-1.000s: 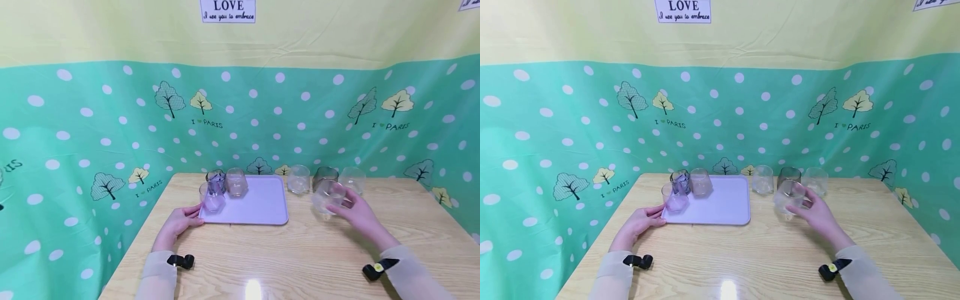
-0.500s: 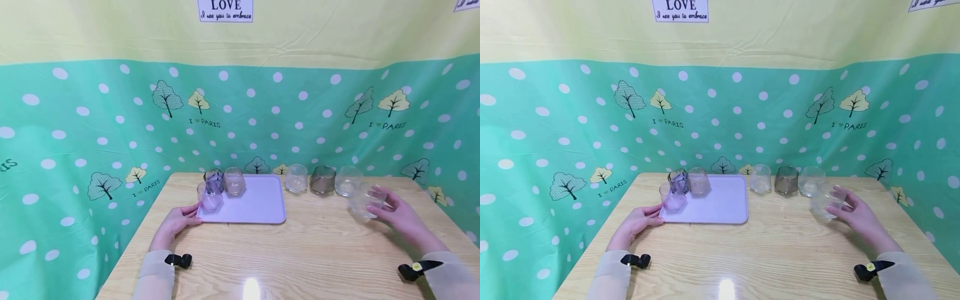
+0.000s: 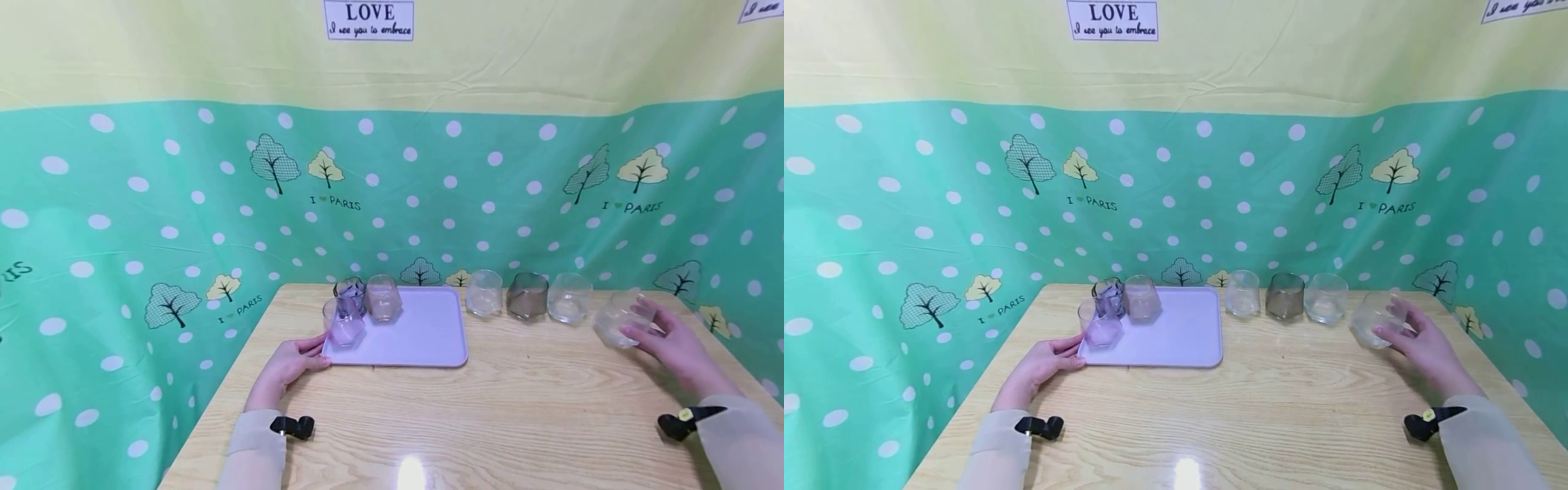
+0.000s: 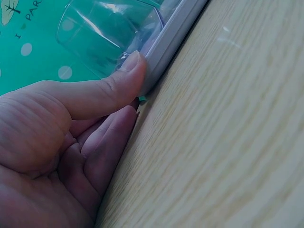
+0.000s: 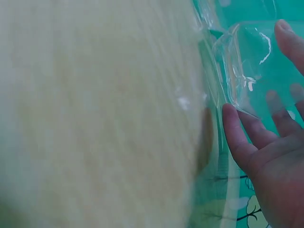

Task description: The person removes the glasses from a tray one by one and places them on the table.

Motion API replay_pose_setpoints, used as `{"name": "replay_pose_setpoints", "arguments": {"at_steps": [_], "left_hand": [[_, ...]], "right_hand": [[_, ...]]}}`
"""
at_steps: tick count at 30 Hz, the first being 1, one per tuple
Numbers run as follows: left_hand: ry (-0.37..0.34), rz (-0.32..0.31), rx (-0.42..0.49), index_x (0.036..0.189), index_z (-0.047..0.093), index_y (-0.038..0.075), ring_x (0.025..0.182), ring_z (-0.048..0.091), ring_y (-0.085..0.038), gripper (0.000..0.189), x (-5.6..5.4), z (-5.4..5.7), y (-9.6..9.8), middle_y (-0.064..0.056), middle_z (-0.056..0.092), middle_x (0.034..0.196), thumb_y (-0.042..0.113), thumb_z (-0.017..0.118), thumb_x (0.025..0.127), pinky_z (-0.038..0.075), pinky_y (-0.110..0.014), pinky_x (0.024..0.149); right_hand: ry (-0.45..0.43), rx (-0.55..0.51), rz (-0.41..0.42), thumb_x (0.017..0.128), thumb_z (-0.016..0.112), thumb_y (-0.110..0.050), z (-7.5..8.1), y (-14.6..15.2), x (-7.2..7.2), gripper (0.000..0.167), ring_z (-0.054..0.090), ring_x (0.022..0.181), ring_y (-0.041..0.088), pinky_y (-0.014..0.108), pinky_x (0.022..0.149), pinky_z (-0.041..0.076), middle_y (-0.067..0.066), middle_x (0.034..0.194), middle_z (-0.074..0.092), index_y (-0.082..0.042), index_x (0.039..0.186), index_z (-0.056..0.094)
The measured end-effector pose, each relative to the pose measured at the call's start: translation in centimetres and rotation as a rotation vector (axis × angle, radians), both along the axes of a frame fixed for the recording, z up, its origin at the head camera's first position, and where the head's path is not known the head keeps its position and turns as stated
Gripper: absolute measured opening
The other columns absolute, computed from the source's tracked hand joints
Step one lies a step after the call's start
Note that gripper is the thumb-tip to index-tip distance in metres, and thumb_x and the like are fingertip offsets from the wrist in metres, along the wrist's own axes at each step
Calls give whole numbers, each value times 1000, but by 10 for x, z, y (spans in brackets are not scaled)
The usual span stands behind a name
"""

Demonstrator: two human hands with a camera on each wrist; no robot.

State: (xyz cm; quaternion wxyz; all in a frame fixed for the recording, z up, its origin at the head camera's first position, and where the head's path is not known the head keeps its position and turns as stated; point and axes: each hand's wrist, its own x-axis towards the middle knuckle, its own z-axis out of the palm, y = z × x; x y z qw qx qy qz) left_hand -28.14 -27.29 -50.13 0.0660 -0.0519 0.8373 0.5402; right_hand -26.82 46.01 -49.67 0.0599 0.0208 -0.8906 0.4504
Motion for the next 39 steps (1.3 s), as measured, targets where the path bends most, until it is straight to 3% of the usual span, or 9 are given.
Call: {"name": "replay_pose_setpoints", "arguments": {"at_steps": [5,10,14,20,26,28,33,36,39], "left_hand": [[2,-2,3,145,63,2,150,42,-38,71,0,0,0,-15,68,137,7,93,81,18,-59,129],[-1,-5,-10,145,65,5,152,41,-38,71,-1,-3,0,-12,70,136,11,94,80,18,-59,129],[3,-8,-3,144,66,5,151,42,-38,71,-2,-6,0,-13,70,135,10,94,80,19,-59,129],[14,-10,18,144,65,1,146,48,-36,70,-2,-6,2,-16,70,135,6,94,80,25,-56,128],[10,-9,22,144,64,1,144,50,-36,71,-2,-6,2,-16,69,136,6,94,80,27,-57,126],[13,-10,7,144,65,2,146,48,-37,71,-1,-5,2,-15,69,135,8,94,80,25,-57,127],[23,-12,-13,144,65,2,150,43,-37,71,0,-4,-1,-14,70,134,9,94,79,21,-58,128],[23,-13,-20,144,65,3,150,42,-38,71,0,-4,-2,-14,70,134,10,94,80,20,-59,128],[24,-14,-35,144,65,4,150,42,-38,71,1,-3,-3,-14,70,134,11,94,80,19,-60,128]], "right_hand": [[-16,4,-11,109,64,-36,5,3,-9,90,41,152,35,1,82,43,26,175,16,-13,173,6],[-29,-11,-9,110,62,-37,12,4,-16,93,25,147,65,1,80,43,37,172,9,-4,171,-1],[-56,-75,-12,111,61,-36,14,5,-21,97,17,151,63,2,80,45,35,173,2,-7,170,-11],[-37,-137,-12,111,61,-31,10,2,-29,100,33,152,36,5,82,48,34,174,2,-13,169,-18],[-52,-141,-10,111,60,-30,11,-4,-36,99,15,153,61,7,81,49,38,172,-2,-8,167,-18],[-64,-134,-18,111,60,-33,12,-5,-37,99,14,150,66,22,99,55,38,171,-4,-9,168,-18],[-82,-138,-20,111,60,-37,12,-4,-40,98,10,150,68,45,112,52,39,171,-4,-14,170,-15],[-83,-144,-15,111,59,-37,9,-4,-43,97,11,150,68,36,103,58,40,170,-2,-17,170,-15],[-88,-150,-20,111,58,-38,5,-5,-44,96,10,150,68,50,110,53,39,171,-3,-21,171,-16]]}}
